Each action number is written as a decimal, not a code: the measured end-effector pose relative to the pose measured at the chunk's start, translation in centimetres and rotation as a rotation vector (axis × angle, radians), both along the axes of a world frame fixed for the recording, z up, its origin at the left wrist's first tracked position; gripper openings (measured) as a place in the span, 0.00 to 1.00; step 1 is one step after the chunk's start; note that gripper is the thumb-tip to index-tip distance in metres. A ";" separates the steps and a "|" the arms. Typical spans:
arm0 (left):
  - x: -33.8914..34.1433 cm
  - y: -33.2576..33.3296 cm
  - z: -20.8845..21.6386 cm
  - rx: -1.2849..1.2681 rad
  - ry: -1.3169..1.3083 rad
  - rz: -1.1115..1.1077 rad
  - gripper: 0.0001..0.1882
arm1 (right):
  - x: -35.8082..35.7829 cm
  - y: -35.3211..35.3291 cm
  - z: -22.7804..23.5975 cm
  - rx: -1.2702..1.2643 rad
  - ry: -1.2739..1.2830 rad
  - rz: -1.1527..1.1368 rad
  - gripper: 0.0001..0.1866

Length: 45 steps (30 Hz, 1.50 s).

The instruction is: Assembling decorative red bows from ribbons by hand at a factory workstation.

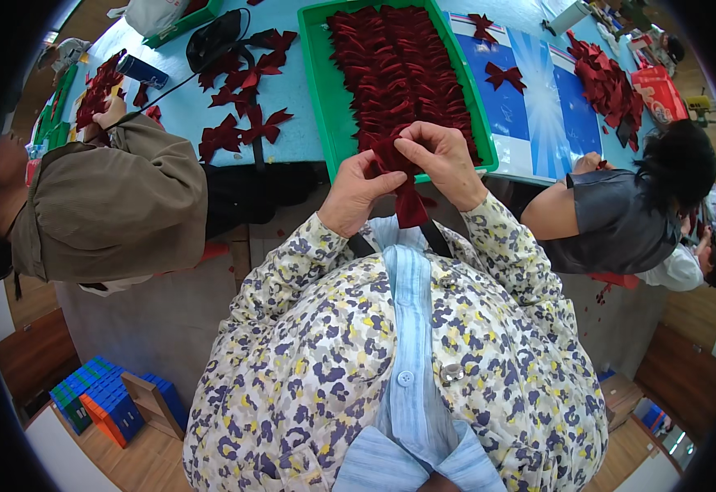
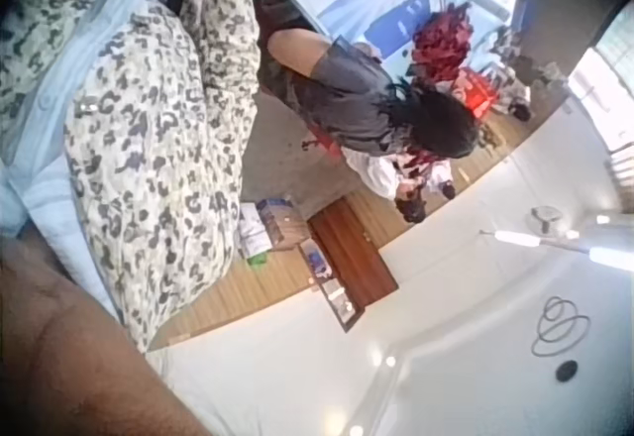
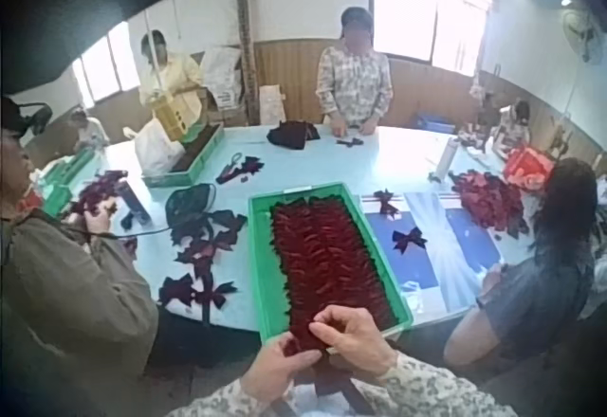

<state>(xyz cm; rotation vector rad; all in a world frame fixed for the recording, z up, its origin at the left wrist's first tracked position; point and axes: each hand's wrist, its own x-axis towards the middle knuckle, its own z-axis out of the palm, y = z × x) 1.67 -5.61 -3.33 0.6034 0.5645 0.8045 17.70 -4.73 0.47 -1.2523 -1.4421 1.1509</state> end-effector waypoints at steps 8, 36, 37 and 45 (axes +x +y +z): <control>-0.5 -1.0 -0.4 0.085 0.061 0.011 0.13 | 0.5 -1.0 1.1 -0.249 0.196 0.096 0.09; 0.3 -1.1 -1.3 -0.014 0.061 0.108 0.11 | -0.6 -2.9 -1.2 0.033 -0.180 -0.144 0.08; 0.6 -1.1 -1.6 -0.018 0.092 0.138 0.10 | -0.6 -2.9 -1.4 0.021 -0.174 -0.147 0.08; 1.4 2.0 -4.4 -0.219 -0.115 0.148 0.07 | 3.0 -0.3 -3.7 -0.051 0.293 -0.506 0.12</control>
